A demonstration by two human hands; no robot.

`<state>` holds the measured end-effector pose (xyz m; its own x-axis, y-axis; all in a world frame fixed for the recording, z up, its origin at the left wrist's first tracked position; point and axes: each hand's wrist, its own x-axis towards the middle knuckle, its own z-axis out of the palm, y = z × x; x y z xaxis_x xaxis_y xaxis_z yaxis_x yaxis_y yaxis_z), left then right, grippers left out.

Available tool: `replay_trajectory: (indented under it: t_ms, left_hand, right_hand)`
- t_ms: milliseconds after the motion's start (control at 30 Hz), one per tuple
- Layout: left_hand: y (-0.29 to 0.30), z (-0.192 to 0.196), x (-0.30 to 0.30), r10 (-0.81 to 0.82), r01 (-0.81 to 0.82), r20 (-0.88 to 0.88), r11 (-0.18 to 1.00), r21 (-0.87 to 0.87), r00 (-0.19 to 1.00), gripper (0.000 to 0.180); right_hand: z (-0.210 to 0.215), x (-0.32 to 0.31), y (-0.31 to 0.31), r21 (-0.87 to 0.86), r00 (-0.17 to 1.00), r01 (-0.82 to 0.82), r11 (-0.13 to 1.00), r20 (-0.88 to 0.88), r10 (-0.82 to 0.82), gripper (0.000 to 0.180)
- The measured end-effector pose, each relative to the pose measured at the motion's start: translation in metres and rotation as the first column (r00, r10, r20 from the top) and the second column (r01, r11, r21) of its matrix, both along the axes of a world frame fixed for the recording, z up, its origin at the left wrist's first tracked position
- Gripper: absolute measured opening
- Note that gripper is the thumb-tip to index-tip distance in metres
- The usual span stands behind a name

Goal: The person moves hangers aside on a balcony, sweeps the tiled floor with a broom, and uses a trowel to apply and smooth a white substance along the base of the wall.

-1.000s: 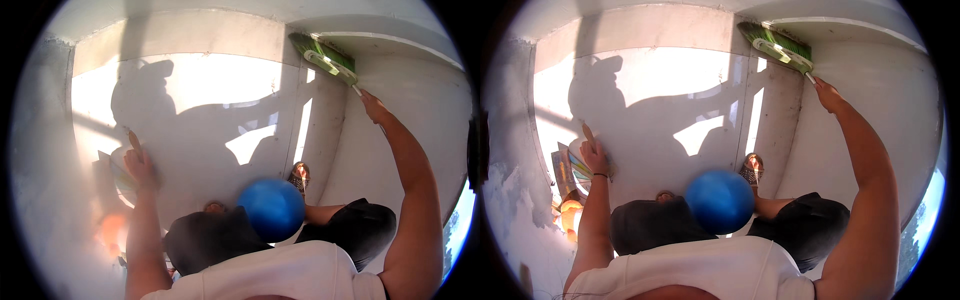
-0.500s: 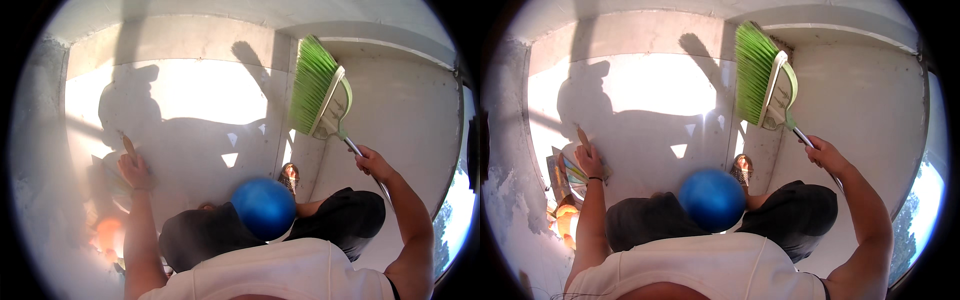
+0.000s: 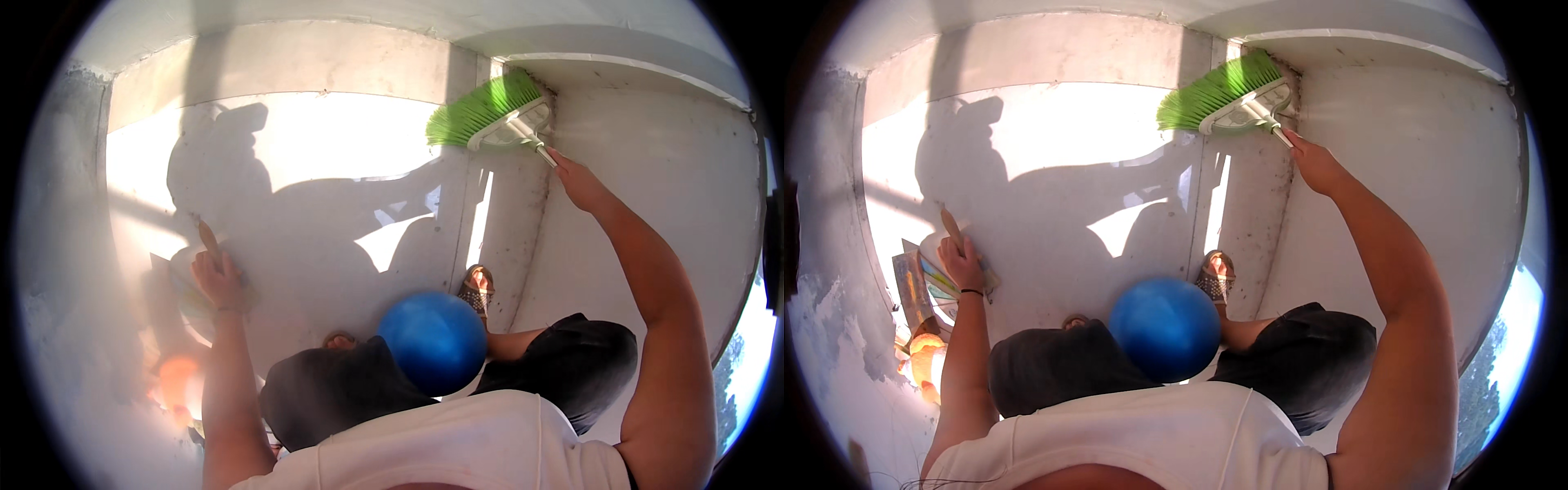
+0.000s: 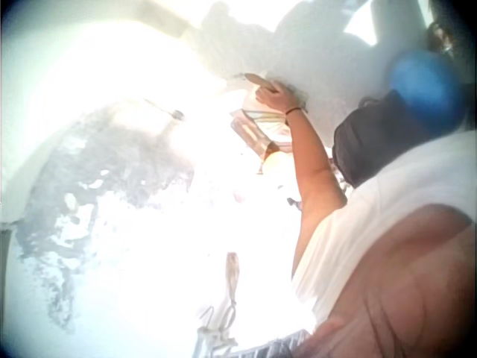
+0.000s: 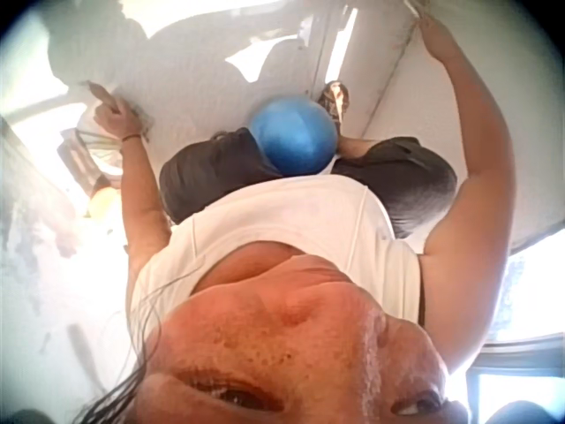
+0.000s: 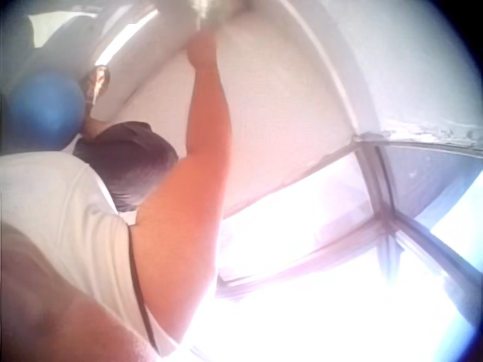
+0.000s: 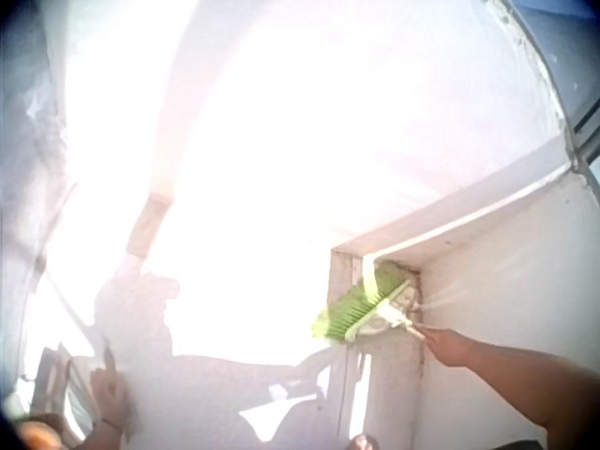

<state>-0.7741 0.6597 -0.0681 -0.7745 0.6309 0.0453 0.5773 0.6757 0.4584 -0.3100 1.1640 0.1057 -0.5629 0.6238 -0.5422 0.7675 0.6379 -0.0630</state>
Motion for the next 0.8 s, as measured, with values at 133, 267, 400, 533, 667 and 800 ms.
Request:
replay_trajectory:
  t_ms: [133,267,400,533,667,800]
  left_hand:
    - [-0.014,0.0,-0.006,0.008,-0.005,-0.063,0.999,0.035,0.998,0.021]
    - [-0.006,0.006,0.002,0.011,-0.011,-0.065,1.0,0.003,0.998,0.021]
    - [-0.004,0.0,-0.003,-0.008,0.008,-0.06,1.0,0.006,0.998,0.023]
    - [-0.001,0.008,-0.001,-0.029,0.033,-0.086,0.998,0.047,0.996,0.024]
    - [-0.009,0.011,-0.001,0.033,-0.034,-0.034,0.999,-0.042,0.999,0.023]
    - [-0.005,0.0,-0.003,0.01,-0.009,-0.031,1.0,0.029,0.999,0.023]
  right_hand:
    - [0.055,-0.064,-0.035,-0.177,0.69,0.713,0.678,0.35,-0.634,0.047]
    - [0.074,-0.075,-0.041,-0.203,0.637,0.771,0.604,0.204,-0.744,0.046]
    - [0.061,-0.087,-0.022,-0.176,0.661,0.748,0.64,0.107,-0.743,0.046]
    - [0.075,-0.1,-0.051,-0.17,0.704,0.71,0.684,0.193,-0.683,0.046]
    - [0.074,-0.108,-0.035,-0.153,0.769,0.639,0.754,0.16,-0.619,0.048]
    - [0.047,-0.105,0.018,-0.236,0.644,0.761,0.605,0.153,-0.75,0.047]
